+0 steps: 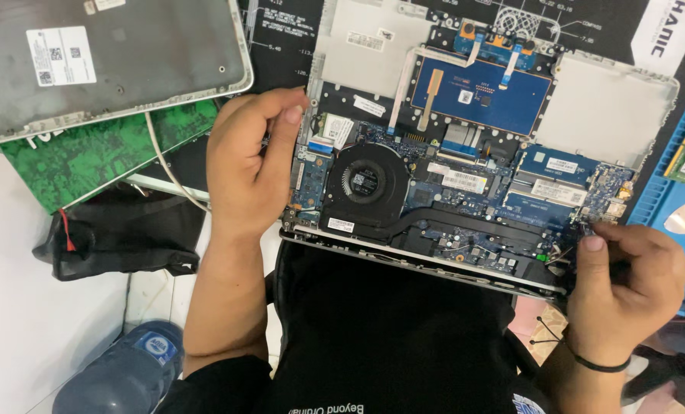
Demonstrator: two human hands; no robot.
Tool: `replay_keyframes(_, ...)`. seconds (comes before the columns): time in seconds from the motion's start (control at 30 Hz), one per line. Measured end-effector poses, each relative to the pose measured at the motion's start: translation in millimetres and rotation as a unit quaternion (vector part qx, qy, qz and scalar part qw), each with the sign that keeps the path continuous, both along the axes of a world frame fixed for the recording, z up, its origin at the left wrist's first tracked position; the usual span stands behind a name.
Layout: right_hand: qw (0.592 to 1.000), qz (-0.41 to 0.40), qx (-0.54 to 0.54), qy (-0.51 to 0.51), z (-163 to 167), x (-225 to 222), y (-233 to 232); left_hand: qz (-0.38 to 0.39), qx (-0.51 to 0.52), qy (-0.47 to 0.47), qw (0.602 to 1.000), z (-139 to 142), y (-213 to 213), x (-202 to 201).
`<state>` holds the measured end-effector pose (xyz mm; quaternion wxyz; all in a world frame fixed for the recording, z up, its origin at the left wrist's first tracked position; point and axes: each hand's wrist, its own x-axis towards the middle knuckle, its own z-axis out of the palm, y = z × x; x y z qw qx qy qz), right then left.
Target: The person installs a small circuit board into a slot on the laptop motherboard, then connects a power adapter and presses the power button to test the device. The person handles the motherboard, circuit board, and power adapter.
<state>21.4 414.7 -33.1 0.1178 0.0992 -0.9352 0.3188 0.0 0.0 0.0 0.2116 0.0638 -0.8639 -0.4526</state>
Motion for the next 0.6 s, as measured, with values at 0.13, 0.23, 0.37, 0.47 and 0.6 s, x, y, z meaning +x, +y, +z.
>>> replay_keyframes(0.13,1.0,0.002,-0.008,0.007,-1.5,-5.4,-0.5,0.0,-0.004,-0.002,1.0,-0.2,1.4,-4.0)
replay_keyframes(0.23,1.0,-0.012,-0.024,-0.003,3.7,-9.5,-6.2,-0.002,-0.008,0.002,1.0,-1.2,2.1,-5.7)
replay_keyframes(0.37,0.989,-0.063,-0.115,-0.071,29.5,-20.3,-19.8,0.001,-0.023,-0.006,1.0,-0.6,3.4,-8.9)
replay_keyframes(0.47,0.994,-0.015,-0.041,-0.099,58.2,-41.2,-30.4,-0.001,-0.015,-0.009,1.0,1.9,2.9,-12.0)
replay_keyframes(0.6,0.98,0.125,0.03,-0.15,83.8,-82.4,-50.4,-0.007,-0.008,-0.008,1.0,2.8,1.8,-10.1)
